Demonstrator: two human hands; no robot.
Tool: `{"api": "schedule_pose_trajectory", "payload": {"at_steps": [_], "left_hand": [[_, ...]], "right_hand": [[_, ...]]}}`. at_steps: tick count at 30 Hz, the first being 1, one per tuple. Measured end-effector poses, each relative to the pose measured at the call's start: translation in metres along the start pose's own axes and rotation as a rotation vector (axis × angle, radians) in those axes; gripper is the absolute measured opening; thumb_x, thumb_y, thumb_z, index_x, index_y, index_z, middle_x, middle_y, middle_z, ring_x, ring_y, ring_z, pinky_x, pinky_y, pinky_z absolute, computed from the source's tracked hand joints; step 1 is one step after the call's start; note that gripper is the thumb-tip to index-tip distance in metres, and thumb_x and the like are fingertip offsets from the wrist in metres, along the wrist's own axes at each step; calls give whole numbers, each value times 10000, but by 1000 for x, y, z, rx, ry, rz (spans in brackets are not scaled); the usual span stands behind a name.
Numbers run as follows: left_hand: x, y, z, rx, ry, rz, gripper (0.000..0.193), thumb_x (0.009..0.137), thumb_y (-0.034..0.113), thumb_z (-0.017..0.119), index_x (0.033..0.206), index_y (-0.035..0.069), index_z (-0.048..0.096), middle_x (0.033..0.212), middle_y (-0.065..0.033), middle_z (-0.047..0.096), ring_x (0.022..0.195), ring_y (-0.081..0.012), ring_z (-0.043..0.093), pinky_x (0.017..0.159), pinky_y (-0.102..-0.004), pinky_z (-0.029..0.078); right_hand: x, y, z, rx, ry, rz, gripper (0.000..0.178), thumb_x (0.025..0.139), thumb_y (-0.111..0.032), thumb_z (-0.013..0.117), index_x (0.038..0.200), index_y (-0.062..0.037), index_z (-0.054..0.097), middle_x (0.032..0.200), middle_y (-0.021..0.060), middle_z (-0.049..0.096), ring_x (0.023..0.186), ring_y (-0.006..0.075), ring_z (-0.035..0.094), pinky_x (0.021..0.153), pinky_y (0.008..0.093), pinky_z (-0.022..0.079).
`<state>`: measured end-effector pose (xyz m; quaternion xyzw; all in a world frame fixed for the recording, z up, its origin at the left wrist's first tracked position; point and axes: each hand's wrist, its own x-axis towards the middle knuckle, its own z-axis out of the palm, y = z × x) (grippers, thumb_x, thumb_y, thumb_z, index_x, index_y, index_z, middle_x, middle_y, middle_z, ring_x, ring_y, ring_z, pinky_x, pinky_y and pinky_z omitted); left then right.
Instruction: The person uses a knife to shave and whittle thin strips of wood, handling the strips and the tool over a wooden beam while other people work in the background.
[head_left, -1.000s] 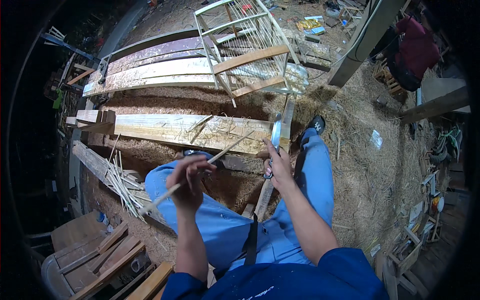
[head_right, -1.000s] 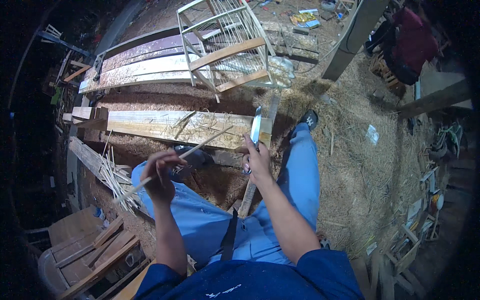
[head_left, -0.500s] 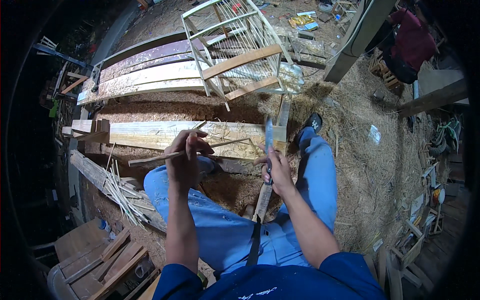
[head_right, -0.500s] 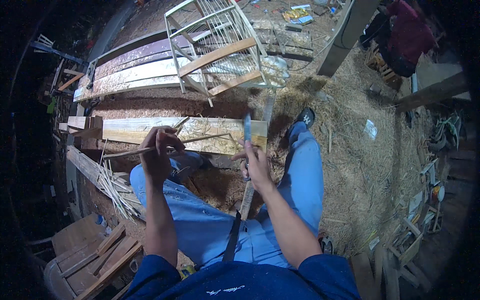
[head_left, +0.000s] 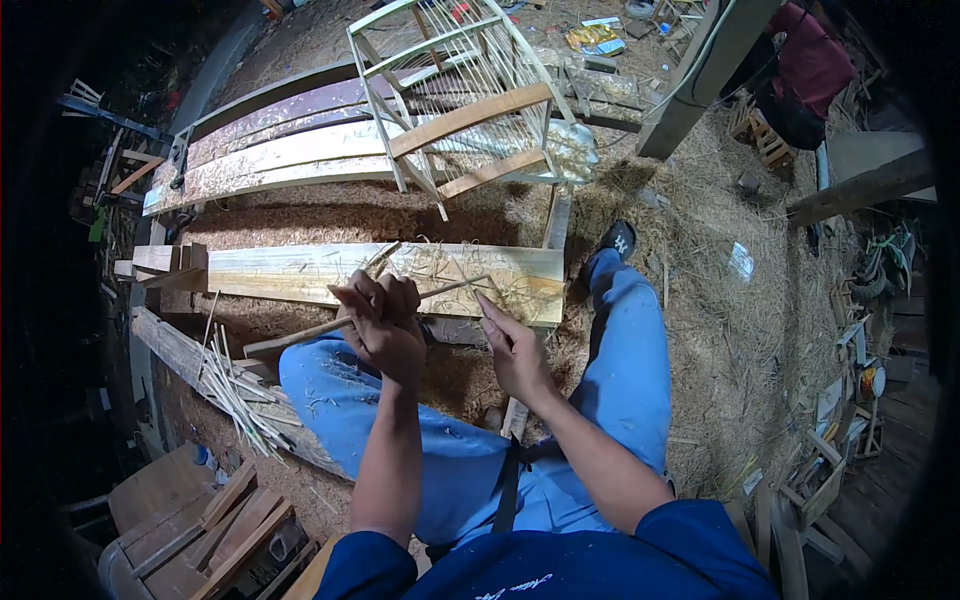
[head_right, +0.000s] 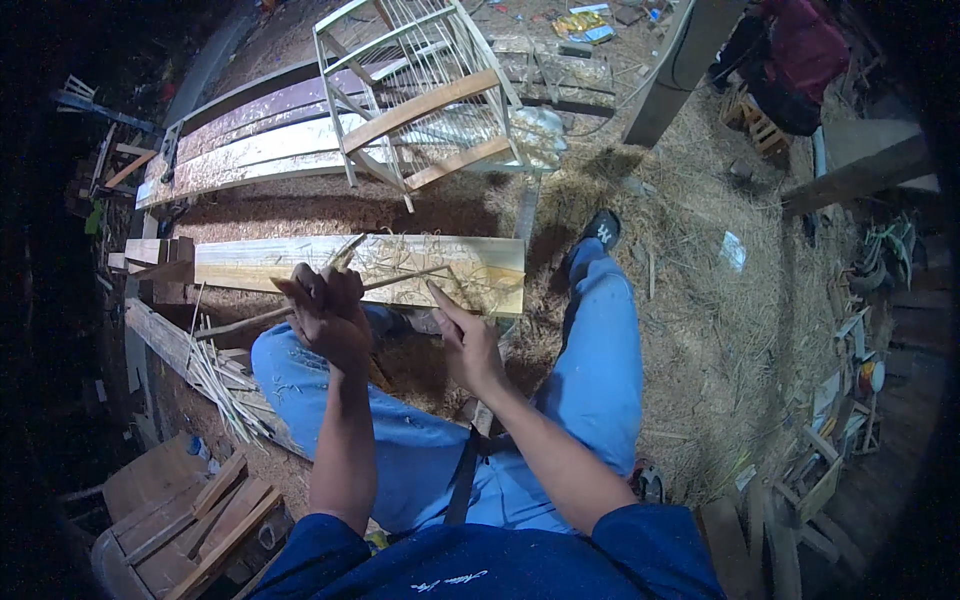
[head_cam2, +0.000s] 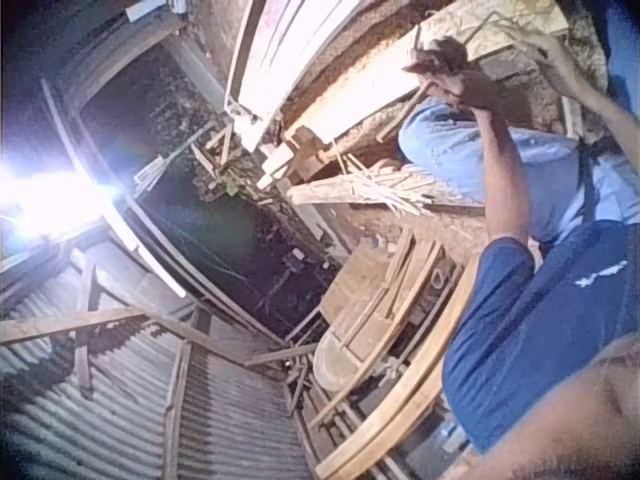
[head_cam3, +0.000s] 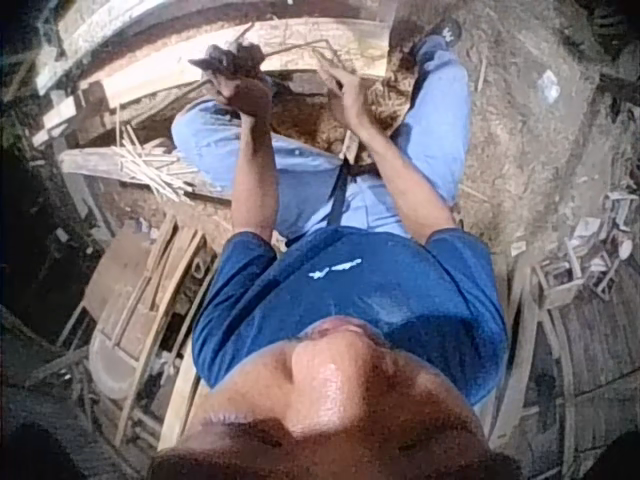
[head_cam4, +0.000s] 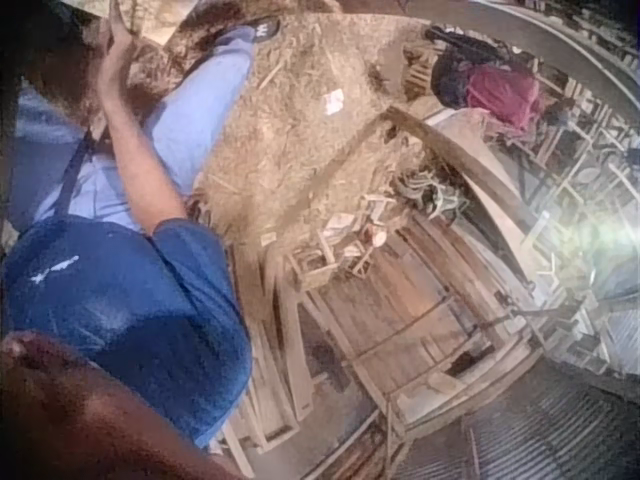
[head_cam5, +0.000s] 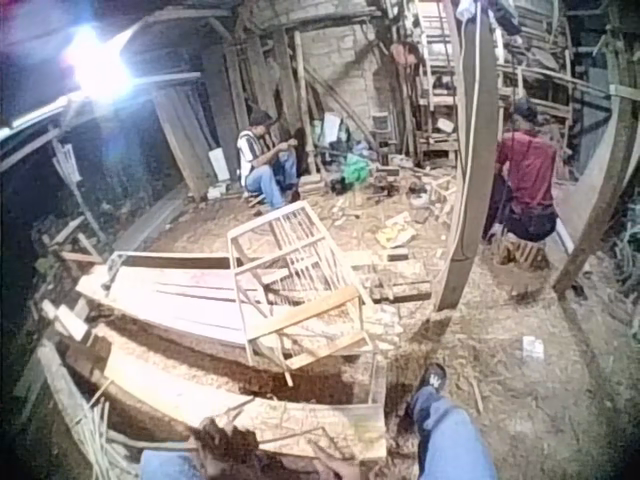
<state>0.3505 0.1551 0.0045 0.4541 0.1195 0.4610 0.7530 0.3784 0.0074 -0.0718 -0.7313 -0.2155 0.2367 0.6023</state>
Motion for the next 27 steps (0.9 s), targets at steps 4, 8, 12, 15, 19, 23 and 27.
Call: {"api": "schedule_pose_trajectory", "payload": {"at_steps": [4, 8, 12, 15, 19, 23, 27], "left_hand": [[-5, -1, 2, 34, 6, -13, 467, 1058, 475, 336, 730, 144, 305, 584, 35, 199, 516, -102, 138, 495, -293, 197], [-10, -6, 16, 226, 168, 34, 451, 1062, 444, 354, 733, 138, 314, 600, 29, 185, 517, -107, 158, 491, -288, 209], [-8, -9, 13, 210, 121, 59, 438, 1069, 421, 357, 745, 131, 306, 612, 27, 182, 516, -105, 167, 477, -285, 197], [-5, -6, 14, 153, 10, 76, 449, 1070, 440, 334, 746, 132, 291, 609, 30, 186, 513, -100, 163, 473, -287, 184], [-4, -10, 11, 145, 38, 54, 471, 1067, 475, 301, 736, 141, 278, 597, 40, 183, 511, -94, 138, 469, -293, 167], [-4, -5, 14, 137, 62, 45, 461, 1069, 460, 313, 733, 147, 275, 597, 41, 186, 519, -89, 139, 456, -291, 152], [-1, -5, 5, 119, 59, 25, 475, 1060, 491, 316, 725, 157, 275, 596, 42, 192, 521, -86, 132, 463, -289, 151]], "right_hand": [[-7, -10, -3, -60, -66, -26, 450, 1007, -73, 464, 1455, -111, 448, 1306, 255, 574, 1185, 384, 591, 974, 405, 491], [-9, -17, -2, -70, -102, -75, 504, 989, -19, 429, 1483, -113, 398, 1305, 271, 559, 1179, 427, 560, 966, 444, 496], [-4, 15, -3, -28, -13, 11, 518, 972, 14, 404, 1482, -73, 391, 1356, 257, 538, 1254, 369, 539, 1015, 396, 456], [-3, 4, 2, 16, -10, -54, 508, 978, 8, 399, 1483, -47, 383, 1410, 240, 503, 1317, 328, 495, 1055, 368, 414], [6, 24, 2, 128, -3, -73, 495, 989, 2, 399, 1483, -37, 380, 1463, 225, 459, 1370, 307, 438, 1086, 348, 377], [8, 5, -2, 45, -25, -11, 505, 964, 35, 400, 1465, -28, 403, 1440, 228, 479, 1354, 313, 454, 1073, 340, 391], [9, 6, 4, -40, 19, -67, 546, 945, 56, 411, 1470, -94, 423, 1268, 268, 595, 1201, 355, 588, 970, 349, 458]]}}
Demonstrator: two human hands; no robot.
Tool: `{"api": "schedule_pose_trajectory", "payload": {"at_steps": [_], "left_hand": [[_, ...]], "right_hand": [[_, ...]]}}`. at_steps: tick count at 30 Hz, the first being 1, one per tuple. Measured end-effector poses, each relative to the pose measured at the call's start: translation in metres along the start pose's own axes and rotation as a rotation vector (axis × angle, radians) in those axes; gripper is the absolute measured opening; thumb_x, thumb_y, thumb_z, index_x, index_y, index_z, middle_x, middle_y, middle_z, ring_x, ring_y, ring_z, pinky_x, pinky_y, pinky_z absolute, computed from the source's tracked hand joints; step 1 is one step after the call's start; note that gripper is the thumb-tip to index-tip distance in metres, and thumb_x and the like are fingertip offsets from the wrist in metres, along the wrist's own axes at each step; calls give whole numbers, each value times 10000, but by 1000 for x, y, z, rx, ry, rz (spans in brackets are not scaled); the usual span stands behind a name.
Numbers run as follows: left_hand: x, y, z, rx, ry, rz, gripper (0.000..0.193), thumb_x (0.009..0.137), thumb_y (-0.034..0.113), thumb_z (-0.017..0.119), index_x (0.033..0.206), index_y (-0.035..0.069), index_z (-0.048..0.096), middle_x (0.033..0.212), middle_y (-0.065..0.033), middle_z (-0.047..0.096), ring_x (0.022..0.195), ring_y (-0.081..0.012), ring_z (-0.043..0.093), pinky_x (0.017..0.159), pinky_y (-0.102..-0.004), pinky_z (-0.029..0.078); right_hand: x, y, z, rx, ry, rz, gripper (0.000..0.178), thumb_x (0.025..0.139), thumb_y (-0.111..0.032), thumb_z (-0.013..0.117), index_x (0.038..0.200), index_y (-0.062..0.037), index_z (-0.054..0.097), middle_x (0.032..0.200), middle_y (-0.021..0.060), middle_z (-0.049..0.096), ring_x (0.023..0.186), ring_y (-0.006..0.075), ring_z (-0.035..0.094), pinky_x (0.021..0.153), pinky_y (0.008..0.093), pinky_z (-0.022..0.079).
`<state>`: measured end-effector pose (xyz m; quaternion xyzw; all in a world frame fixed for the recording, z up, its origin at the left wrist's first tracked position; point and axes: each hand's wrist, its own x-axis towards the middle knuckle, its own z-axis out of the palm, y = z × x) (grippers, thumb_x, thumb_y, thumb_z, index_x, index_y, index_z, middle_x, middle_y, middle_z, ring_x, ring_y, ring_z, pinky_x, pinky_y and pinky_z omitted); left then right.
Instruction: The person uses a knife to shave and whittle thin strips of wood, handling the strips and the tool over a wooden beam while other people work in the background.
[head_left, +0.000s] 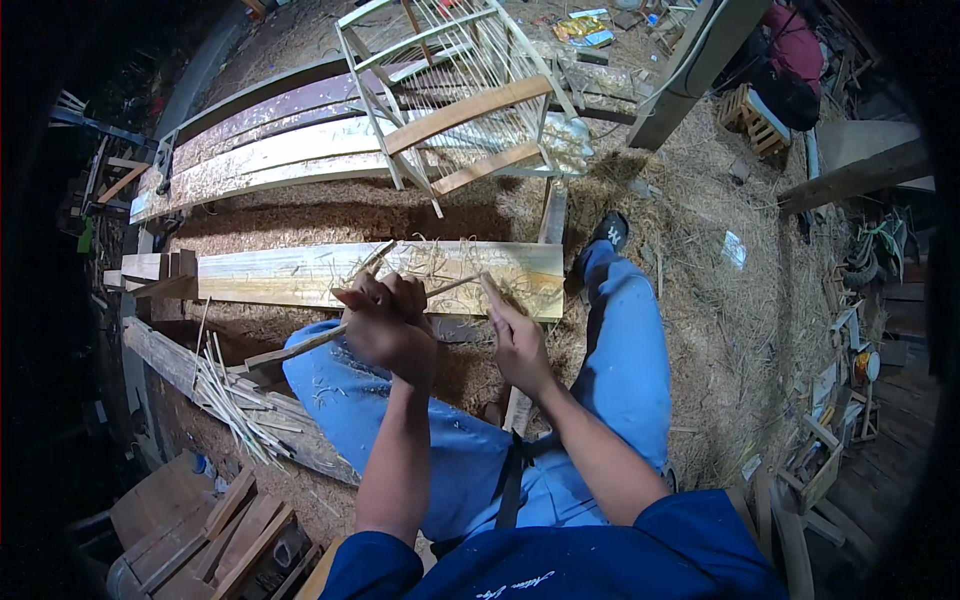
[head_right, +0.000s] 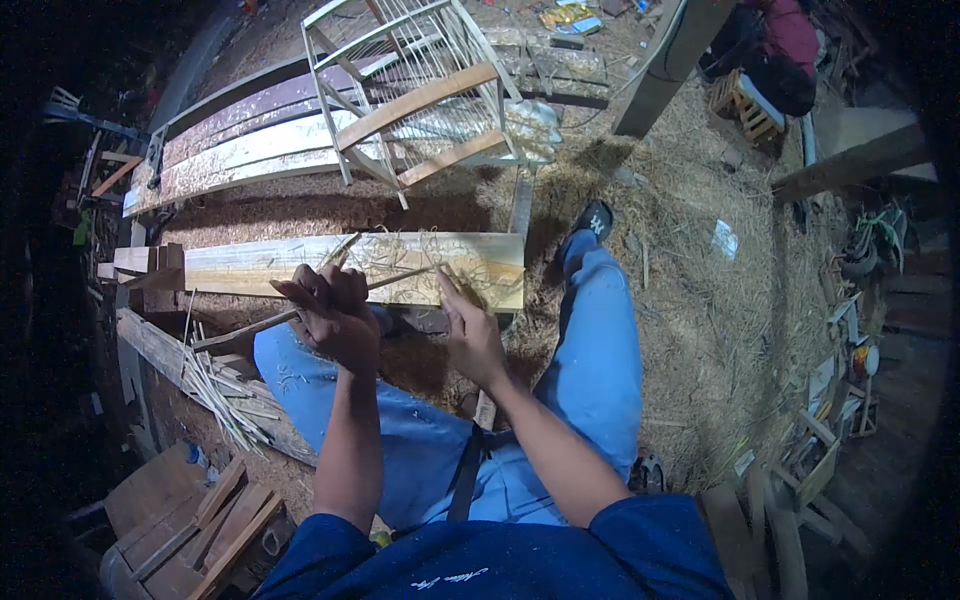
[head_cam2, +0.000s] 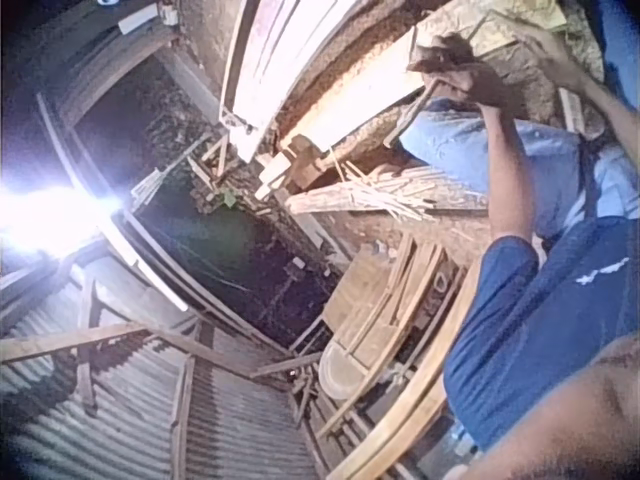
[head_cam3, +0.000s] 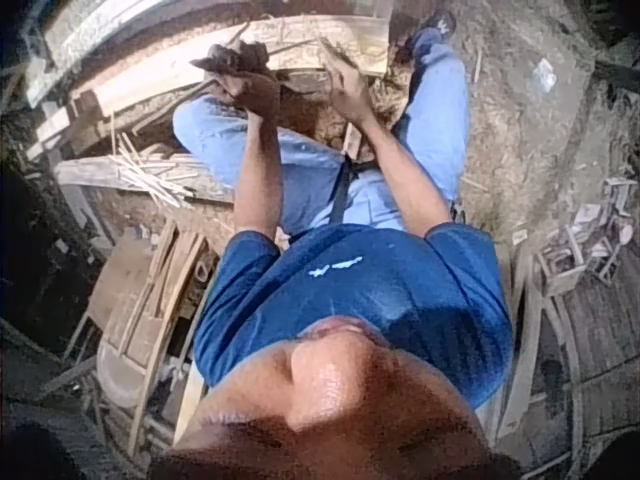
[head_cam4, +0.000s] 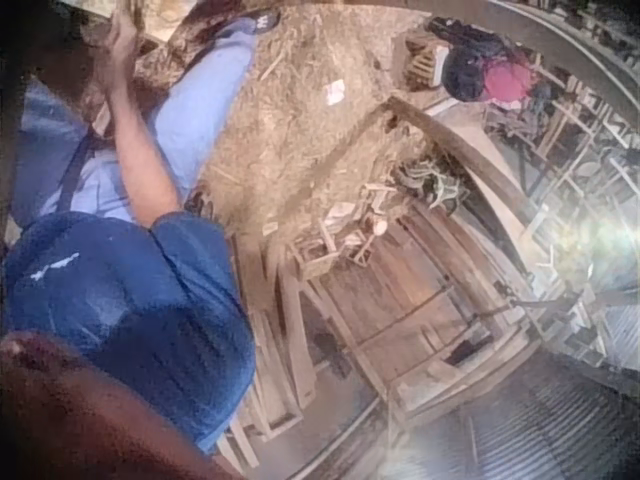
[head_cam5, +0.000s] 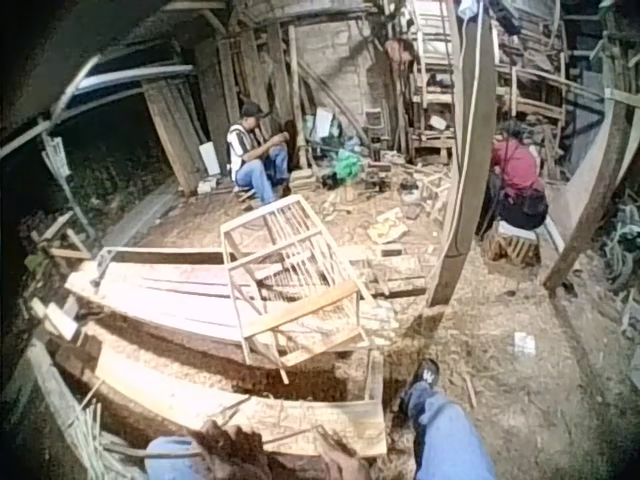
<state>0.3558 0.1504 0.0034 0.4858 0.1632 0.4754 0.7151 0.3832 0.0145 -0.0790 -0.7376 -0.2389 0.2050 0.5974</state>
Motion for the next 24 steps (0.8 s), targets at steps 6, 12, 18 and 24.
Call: {"api": "schedule_pose_trajectory", "payload": {"at_steps": [6, 12, 18, 24], "left_hand": [[-2, -1, -5, 83, 118, -10, 462, 1058, 488, 324, 745, 150, 286, 605, 34, 209, 526, -92, 140, 472, -285, 161], [-2, -8, -14, -58, 25, 33, 441, 1074, 428, 317, 748, 130, 307, 647, 29, 230, 518, -97, 178, 447, -266, 194], [-6, -4, -8, 35, -28, 12, 463, 1059, 489, 310, 756, 138, 307, 604, 32, 209, 512, -94, 160, 458, -266, 181], [3, 1, -7, -17, -11, 45, 661, 864, 779, 407, 798, 128, 316, 575, 49, 229, 494, -71, 172, 455, -270, 195]], "right_hand": [[-9, 0, 5, -106, -26, 34, 590, 906, 70, 438, 1465, -121, 440, 1024, 299, 655, 937, 344, 689, 831, 362, 508], [-5, -20, -2, -104, -99, 206, 543, 921, 52, 402, 1445, -78, 456, 1315, 244, 579, 1059, 319, 644, 919, 352, 511], [-4, -3, 1, -84, -48, 73, 501, 936, 0, 415, 1420, -101, 500, 1335, 211, 568, 1116, 321, 633, 1009, 375, 464], [1, 43, -2, -19, -28, 100, 496, 1015, -87, 454, 1504, -143, 386, 904, 87, 642, 736, 159, 635, 767, 306, 523]]}}
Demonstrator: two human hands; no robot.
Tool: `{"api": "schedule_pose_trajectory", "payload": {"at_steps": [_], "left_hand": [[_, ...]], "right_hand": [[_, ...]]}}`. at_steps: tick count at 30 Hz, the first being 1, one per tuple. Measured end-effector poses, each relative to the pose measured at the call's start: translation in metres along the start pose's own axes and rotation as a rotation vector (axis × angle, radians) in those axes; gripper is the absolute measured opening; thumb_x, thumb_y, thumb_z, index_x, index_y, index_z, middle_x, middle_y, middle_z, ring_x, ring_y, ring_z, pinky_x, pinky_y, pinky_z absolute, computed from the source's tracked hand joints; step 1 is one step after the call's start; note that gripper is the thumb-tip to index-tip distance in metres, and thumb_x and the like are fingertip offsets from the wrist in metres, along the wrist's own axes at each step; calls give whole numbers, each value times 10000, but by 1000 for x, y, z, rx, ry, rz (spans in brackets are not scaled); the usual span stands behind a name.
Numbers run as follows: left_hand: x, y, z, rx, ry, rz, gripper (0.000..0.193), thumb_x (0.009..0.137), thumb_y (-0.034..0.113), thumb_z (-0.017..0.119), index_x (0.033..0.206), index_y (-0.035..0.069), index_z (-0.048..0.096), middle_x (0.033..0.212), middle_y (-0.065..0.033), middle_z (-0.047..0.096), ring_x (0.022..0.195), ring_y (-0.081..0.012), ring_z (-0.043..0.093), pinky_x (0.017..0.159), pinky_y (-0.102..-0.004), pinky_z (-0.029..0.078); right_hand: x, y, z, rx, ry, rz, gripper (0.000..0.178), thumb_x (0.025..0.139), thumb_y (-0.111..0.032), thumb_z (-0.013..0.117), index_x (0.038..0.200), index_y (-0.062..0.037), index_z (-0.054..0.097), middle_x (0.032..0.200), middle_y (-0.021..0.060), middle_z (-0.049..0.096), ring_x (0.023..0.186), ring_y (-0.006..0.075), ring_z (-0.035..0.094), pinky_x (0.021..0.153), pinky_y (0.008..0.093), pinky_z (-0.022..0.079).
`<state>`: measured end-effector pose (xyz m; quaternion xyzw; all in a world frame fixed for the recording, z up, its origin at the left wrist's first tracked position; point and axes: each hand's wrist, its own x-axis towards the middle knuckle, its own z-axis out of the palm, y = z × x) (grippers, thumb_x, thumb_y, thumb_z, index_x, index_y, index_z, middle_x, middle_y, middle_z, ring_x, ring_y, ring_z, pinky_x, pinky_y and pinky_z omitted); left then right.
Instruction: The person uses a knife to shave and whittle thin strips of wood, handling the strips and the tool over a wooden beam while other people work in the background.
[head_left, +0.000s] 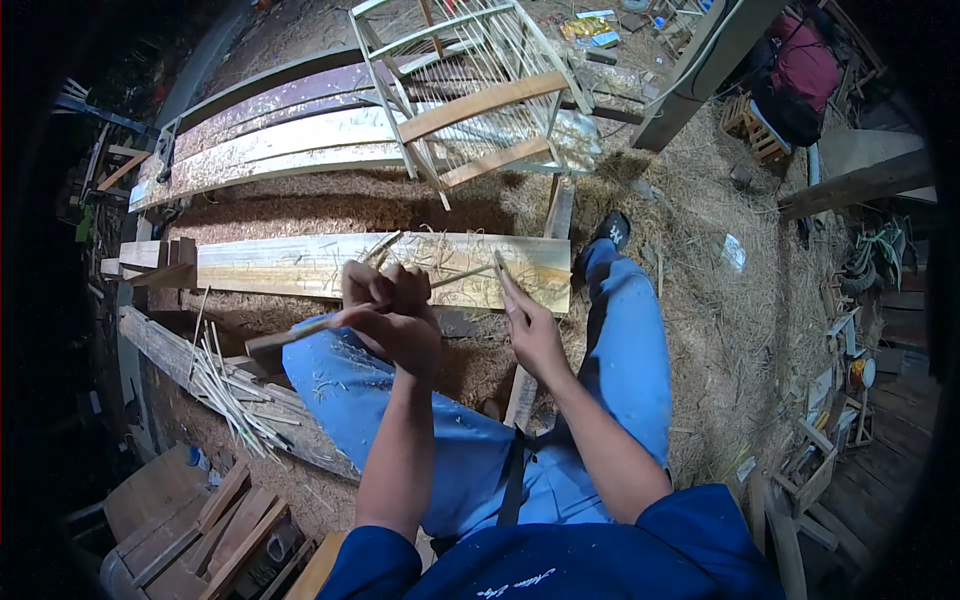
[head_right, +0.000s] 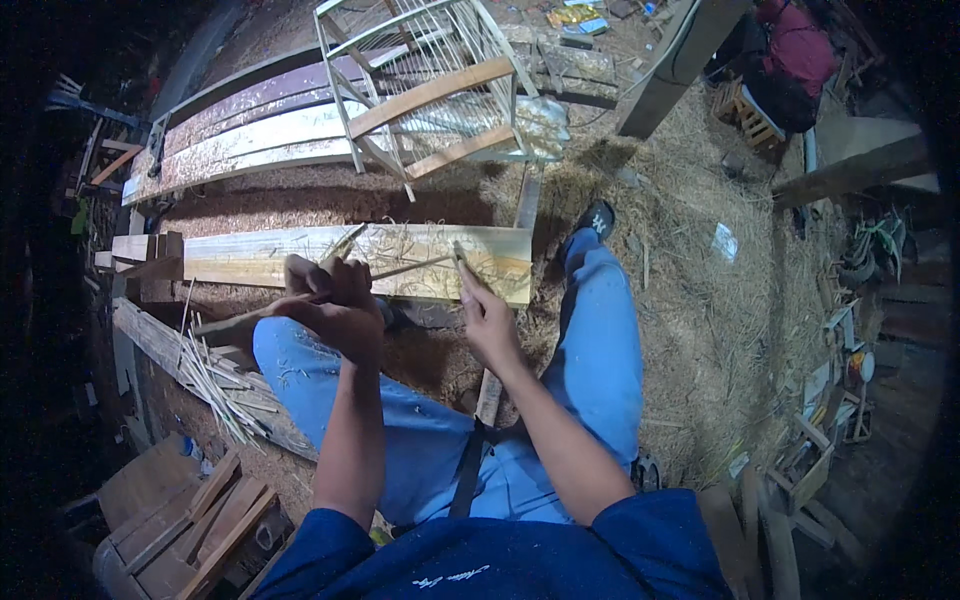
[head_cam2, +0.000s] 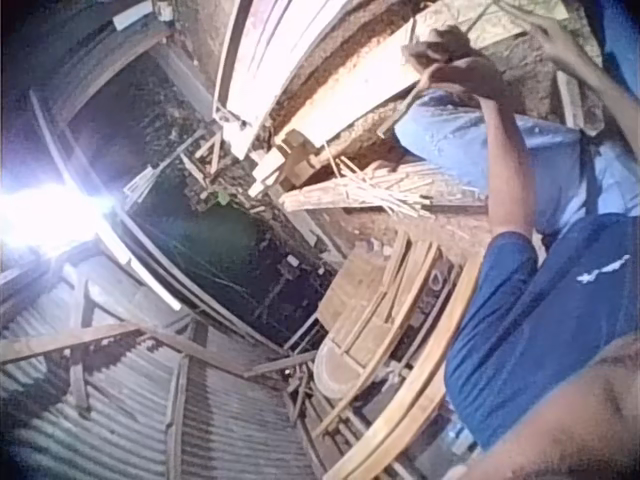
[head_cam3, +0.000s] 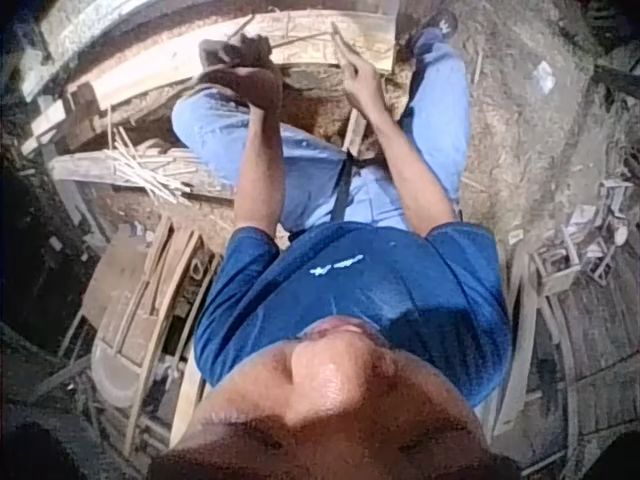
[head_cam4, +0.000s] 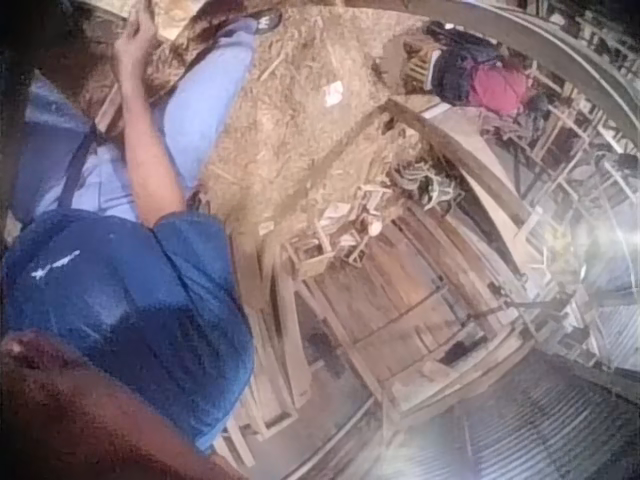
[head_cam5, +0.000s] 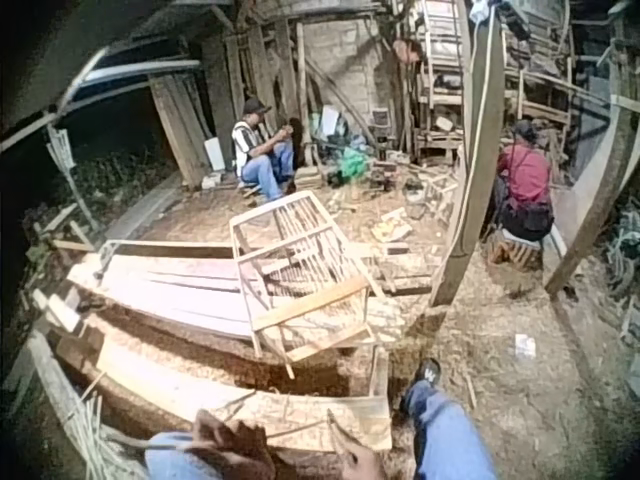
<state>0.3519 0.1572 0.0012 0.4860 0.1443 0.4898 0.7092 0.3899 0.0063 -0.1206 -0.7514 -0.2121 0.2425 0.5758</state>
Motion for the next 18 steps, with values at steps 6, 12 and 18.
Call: {"api": "schedule_pose_trajectory", "payload": {"at_steps": [6, 12, 18], "left_hand": [[5, -3, 0, -24, 103, 11, 636, 881, 771, 350, 953, 140, 338, 665, 13, 325, 542, -75, 253, 492, -245, 263], [7, -3, -5, 28, 98, 24, 648, 892, 764, 329, 1070, 141, 361, 674, -8, 360, 561, -75, 286, 508, -208, 280], [4, 8, 7, 24, 36, 81, 671, 891, 770, 334, 1121, 140, 364, 679, -16, 376, 568, -87, 322, 487, -212, 279]], "right_hand": [[-11, -20, -16, 763, -160, 420, 373, 1043, -146, 447, 1394, -87, 334, 912, 92, 634, 538, 95, 551, 481, 234, 476], [-13, -17, -12, 408, -83, 303, 357, 1061, -181, 407, 1398, -97, 324, 866, 83, 646, 470, 34, 441, 446, 189, 369], [-14, -22, -9, 152, -54, 126, 514, 1046, -104, 385, 1545, -149, 269, 852, 69, 638, 541, 40, 449, 514, 220, 425]]}}
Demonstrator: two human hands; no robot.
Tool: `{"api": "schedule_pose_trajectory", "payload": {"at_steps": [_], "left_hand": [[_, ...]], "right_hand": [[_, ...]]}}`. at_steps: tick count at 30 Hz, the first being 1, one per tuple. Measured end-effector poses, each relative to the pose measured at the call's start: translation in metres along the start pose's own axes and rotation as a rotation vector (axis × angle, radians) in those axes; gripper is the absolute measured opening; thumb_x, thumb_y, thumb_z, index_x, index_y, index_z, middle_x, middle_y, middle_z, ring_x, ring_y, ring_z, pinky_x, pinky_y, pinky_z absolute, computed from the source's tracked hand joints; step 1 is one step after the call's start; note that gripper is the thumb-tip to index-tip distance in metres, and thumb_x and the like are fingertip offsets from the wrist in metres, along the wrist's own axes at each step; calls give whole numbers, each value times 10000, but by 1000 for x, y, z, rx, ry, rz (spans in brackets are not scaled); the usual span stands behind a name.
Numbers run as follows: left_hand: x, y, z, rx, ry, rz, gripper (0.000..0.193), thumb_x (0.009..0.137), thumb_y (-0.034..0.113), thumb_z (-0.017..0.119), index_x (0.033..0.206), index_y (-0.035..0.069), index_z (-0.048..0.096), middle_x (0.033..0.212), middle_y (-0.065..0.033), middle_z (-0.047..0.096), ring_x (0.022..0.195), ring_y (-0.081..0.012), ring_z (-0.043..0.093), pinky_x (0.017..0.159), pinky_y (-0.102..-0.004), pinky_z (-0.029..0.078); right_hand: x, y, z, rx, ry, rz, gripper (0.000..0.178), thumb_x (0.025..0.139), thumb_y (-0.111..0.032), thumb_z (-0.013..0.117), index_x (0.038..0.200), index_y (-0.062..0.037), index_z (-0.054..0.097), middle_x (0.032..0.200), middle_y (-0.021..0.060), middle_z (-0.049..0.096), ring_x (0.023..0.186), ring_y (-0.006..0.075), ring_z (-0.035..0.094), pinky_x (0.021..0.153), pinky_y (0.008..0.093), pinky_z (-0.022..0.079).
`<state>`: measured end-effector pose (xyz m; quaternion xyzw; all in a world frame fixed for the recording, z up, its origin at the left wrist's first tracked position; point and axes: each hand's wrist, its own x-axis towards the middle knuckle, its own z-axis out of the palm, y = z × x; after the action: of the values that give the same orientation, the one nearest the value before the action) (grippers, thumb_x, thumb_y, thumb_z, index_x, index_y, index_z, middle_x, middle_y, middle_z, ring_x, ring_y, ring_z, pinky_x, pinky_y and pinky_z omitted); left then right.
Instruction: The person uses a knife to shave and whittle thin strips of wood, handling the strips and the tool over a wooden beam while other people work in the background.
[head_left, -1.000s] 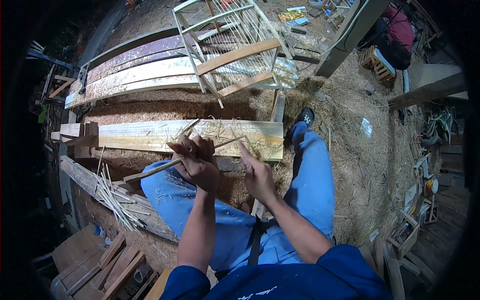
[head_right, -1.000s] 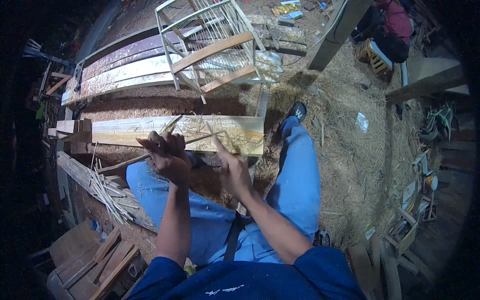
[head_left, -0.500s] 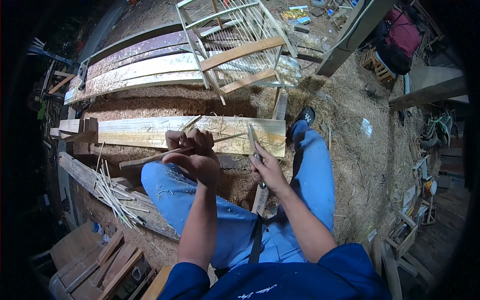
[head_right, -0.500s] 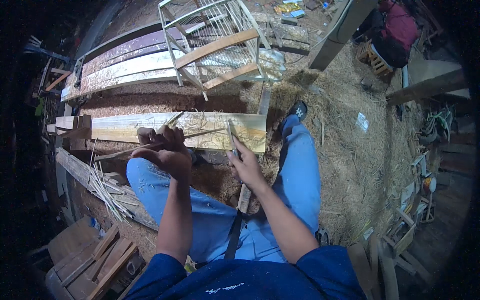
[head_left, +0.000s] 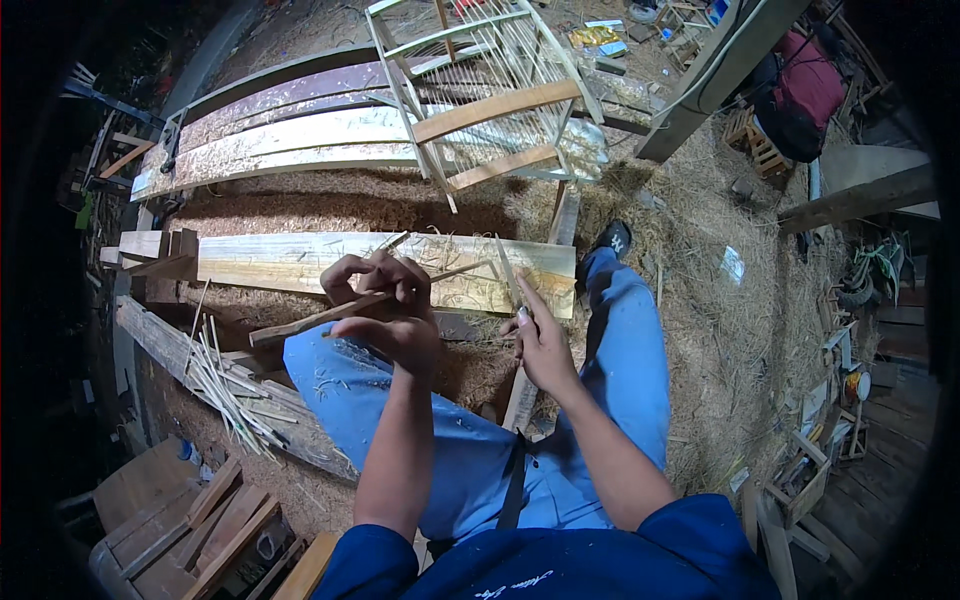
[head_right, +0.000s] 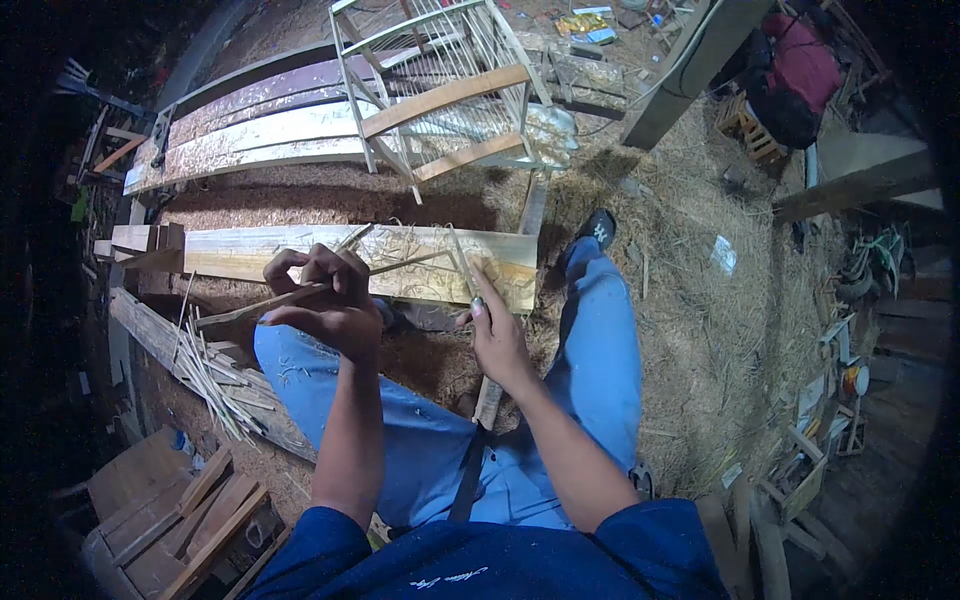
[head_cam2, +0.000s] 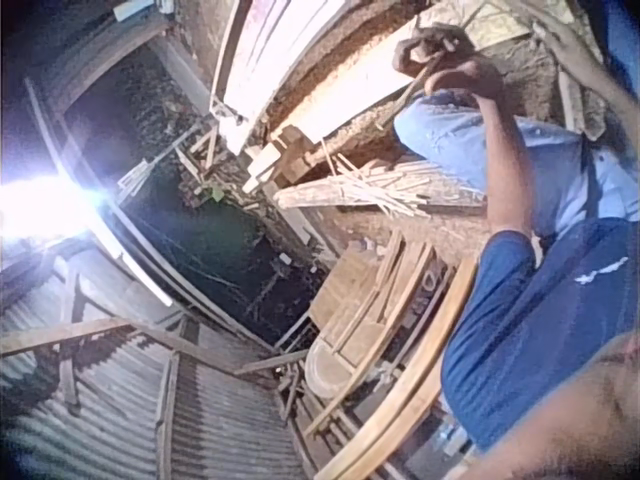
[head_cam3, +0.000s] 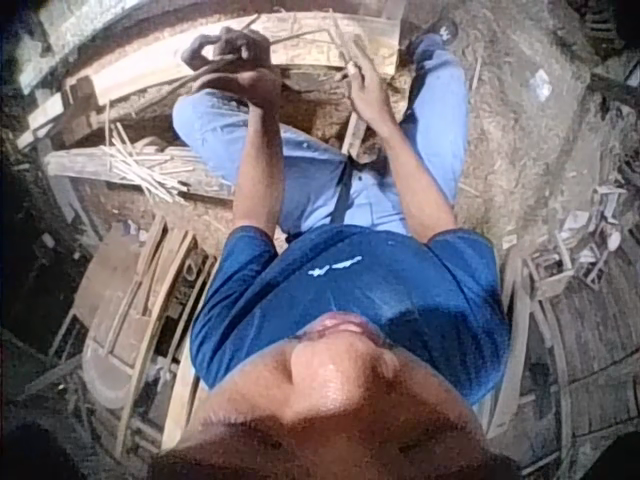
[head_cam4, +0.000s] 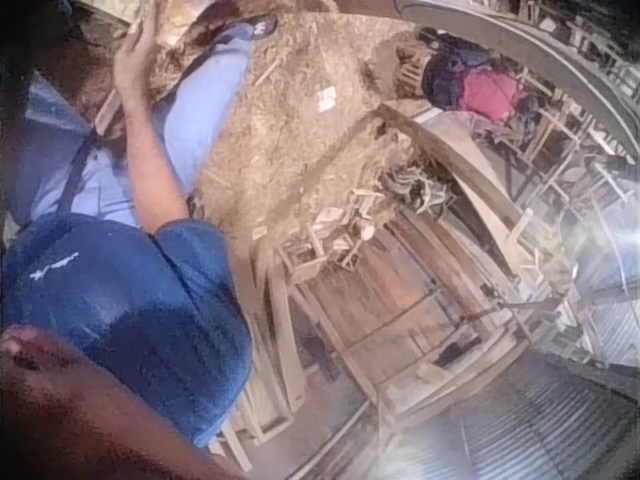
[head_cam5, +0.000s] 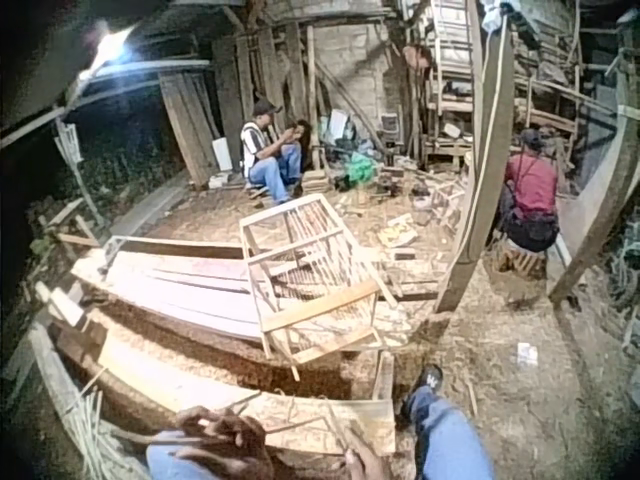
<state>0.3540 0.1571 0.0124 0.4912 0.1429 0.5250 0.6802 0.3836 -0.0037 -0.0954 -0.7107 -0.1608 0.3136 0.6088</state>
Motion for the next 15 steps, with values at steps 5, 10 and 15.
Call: {"api": "schedule_pose_trajectory", "payload": {"at_steps": [5, 10, 15], "left_hand": [[6, 5, -11, -68, -9, 79, 690, 898, 765, 333, 1086, 109, 434, 669, -3, 342, 534, -89, 274, 451, -238, 212], [4, 11, -9, -104, 73, 37, 720, 867, 787, 371, 958, 79, 464, 653, 4, 339, 512, -86, 226, 462, -243, 193], [0, 10, -11, -98, 77, -1, 767, 841, 818, 375, 859, 54, 439, 608, 16, 308, 520, -80, 217, 461, -251, 202]], "right_hand": [[1, 2, 1, -78, 33, -43, 500, 1025, -58, 393, 1518, -133, 355, 1005, 101, 659, 671, 106, 571, 660, 259, 503], [10, -15, 5, -354, 200, -279, 465, 986, -62, 478, 1450, -76, 446, 1233, 229, 624, 1097, 350, 630, 937, 399, 491], [23, -27, 4, -417, 128, -281, 443, 972, -57, 516, 1412, -18, 474, 1319, 232, 586, 1166, 297, 618, 988, 359, 466]]}}
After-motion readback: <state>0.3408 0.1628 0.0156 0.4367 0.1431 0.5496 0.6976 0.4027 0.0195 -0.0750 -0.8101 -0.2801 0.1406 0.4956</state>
